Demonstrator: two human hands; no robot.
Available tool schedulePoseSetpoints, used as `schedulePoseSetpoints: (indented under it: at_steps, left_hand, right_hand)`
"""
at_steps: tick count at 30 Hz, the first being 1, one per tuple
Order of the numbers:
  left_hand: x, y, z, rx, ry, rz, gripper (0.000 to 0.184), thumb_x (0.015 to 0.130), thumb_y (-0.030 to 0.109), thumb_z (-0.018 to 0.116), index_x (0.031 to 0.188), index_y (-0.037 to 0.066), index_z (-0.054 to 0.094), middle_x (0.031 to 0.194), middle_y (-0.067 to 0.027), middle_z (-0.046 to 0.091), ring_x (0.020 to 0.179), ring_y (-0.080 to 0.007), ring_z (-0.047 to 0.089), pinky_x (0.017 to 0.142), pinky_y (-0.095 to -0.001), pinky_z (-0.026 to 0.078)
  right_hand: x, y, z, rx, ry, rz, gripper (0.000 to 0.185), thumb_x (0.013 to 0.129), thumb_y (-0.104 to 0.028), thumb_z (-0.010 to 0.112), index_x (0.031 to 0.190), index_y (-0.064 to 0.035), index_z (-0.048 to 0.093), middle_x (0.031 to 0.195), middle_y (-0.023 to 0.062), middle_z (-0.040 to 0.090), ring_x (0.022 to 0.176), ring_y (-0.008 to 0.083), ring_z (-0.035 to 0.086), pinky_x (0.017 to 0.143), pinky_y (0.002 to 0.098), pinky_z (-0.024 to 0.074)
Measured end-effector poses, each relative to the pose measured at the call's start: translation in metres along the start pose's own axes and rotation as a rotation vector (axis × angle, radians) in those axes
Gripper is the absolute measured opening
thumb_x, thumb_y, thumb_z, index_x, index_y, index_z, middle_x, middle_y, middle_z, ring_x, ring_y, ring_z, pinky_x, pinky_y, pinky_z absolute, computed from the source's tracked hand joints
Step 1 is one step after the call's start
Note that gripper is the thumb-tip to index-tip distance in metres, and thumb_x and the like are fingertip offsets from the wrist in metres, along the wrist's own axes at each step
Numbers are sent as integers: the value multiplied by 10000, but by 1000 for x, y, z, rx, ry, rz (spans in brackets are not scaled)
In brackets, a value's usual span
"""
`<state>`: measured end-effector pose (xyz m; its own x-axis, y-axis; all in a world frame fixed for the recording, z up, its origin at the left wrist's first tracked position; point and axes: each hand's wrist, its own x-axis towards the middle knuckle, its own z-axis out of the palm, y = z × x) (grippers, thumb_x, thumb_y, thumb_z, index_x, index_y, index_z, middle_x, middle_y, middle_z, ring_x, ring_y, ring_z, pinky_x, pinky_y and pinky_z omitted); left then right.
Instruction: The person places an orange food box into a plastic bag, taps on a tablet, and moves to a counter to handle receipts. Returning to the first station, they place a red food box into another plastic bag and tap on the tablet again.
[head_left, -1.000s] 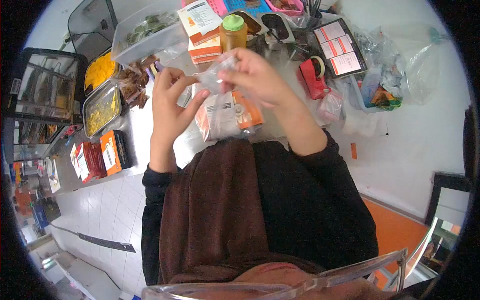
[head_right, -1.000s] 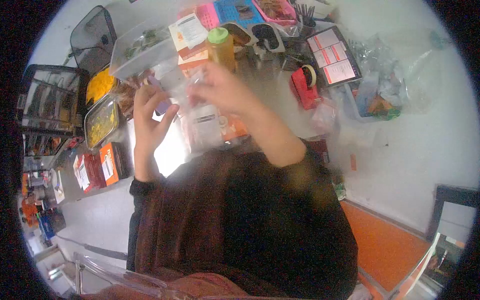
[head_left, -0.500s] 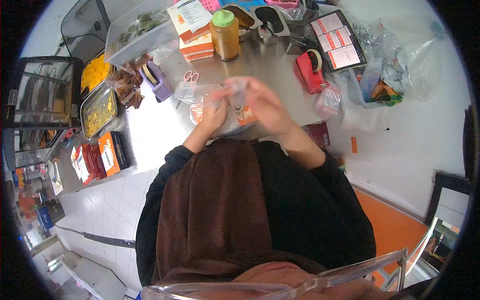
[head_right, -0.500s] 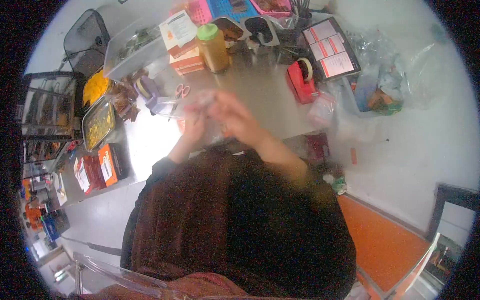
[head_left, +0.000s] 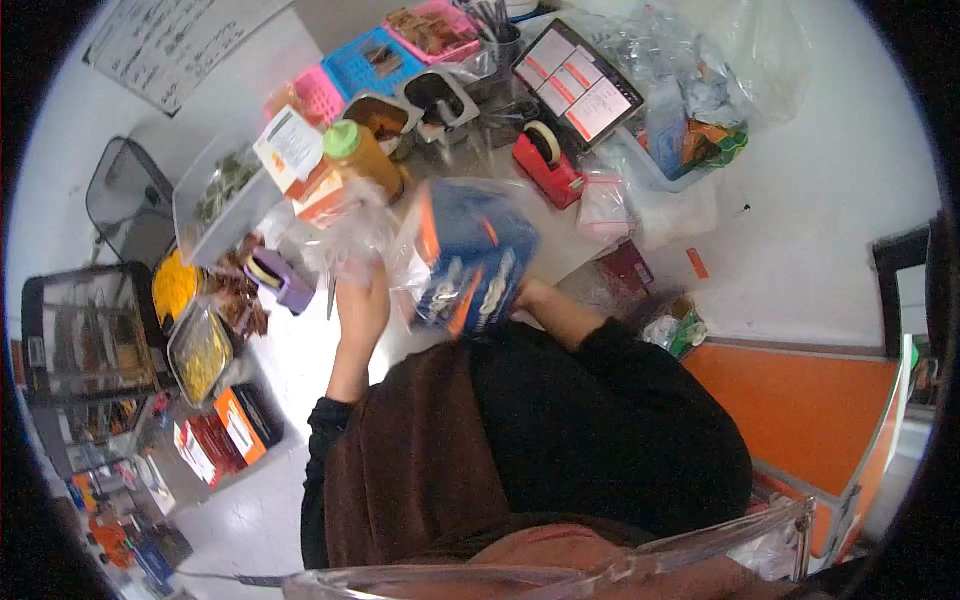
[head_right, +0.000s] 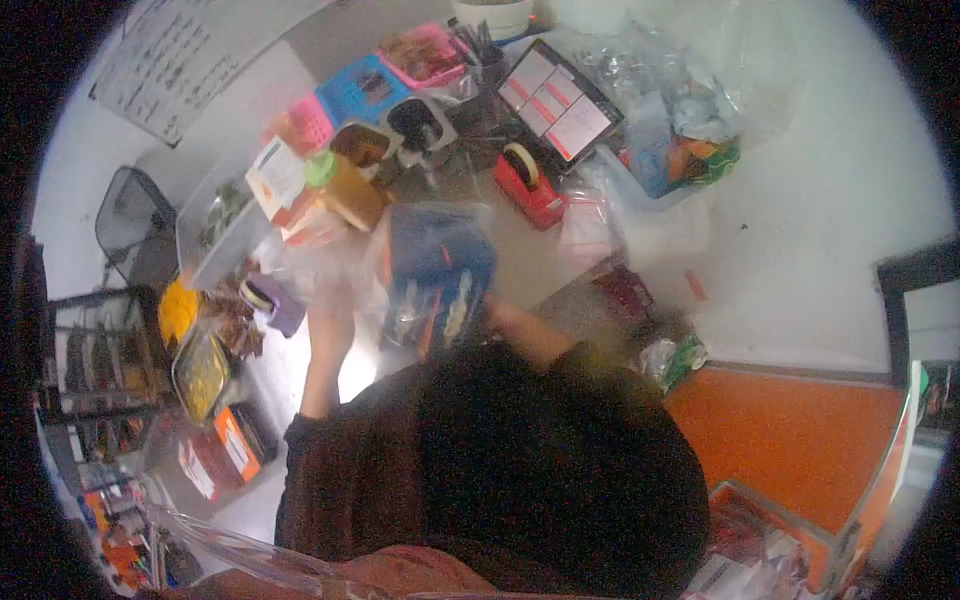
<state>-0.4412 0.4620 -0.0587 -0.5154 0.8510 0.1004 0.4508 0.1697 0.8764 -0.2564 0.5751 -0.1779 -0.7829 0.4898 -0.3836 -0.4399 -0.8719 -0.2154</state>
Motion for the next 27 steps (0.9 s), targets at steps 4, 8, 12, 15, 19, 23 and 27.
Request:
schedulePoseSetpoints:
  at_steps: [4, 8, 12, 15, 19, 23, 27]
  left_hand:
    - [2, -2, -8, 648, -187, 516, 283, 786, 159, 414, 1008, -3, 481, 952, -215, 486, 924, -366, 443, 826, -450, 316]
    - [-11, -5, 11, 524, -46, 580, 361, 829, 245, 363, 1071, 23, 514, 993, -194, 515, 993, -354, 461, 918, -488, 288]
    - [-19, -59, 38, 485, -80, 71, 313, 834, 266, 400, 930, -1, 533, 920, -173, 536, 908, -318, 499, 813, -390, 381]
    - [-13, -54, 39, 504, -70, -43, 273, 851, 225, 421, 899, -29, 510, 883, -186, 525, 837, -323, 497, 743, -390, 390]
    - [-11, -33, 34, 442, -70, -158, 249, 851, 194, 428, 897, -36, 513, 840, -170, 534, 773, -320, 500, 712, -385, 394]
    - [-10, -38, 36, 212, 24, -113, 221, 856, 186, 435, 805, -13, 517, 683, -151, 526, 633, -244, 510, 593, -349, 398]
    - [-9, -50, 36, -53, 89, -94, 162, 849, 142, 447, 792, 7, 515, 698, -49, 501, 645, -138, 455, 586, -278, 378]
  right_hand:
    - [-41, -7, -13, 32, -154, 233, 370, 908, -351, 348, 977, -49, 551, 721, 22, 529, 623, 122, 512, 564, 248, 402]
    - [-48, -71, -1, -359, -124, -117, 335, 908, -320, 378, 907, -48, 574, 591, -5, 523, 505, 84, 509, 458, 216, 406]
    - [-28, -160, 14, -2073, 672, -1306, 274, 796, -140, 500, 1064, -128, 558, 735, 60, 544, 657, 220, 565, 589, 355, 463]
    - [-11, -192, -3, -2334, 854, -1104, 400, 754, -105, 492, 1143, -192, 520, 803, 86, 554, 742, 273, 571, 637, 395, 463]
    - [-2, -203, -6, -2393, 1017, -801, 435, 741, -112, 497, 1169, -192, 504, 844, 95, 555, 757, 278, 574, 646, 390, 465]
    - [0, -206, -6, -2344, 1080, -635, 425, 734, -103, 503, 1151, -184, 516, 863, 105, 554, 774, 275, 562, 668, 381, 459]
    - [9, -202, 13, -2210, 819, -1050, 349, 727, -105, 508, 1072, -128, 559, 825, 122, 553, 813, 287, 552, 693, 382, 452]
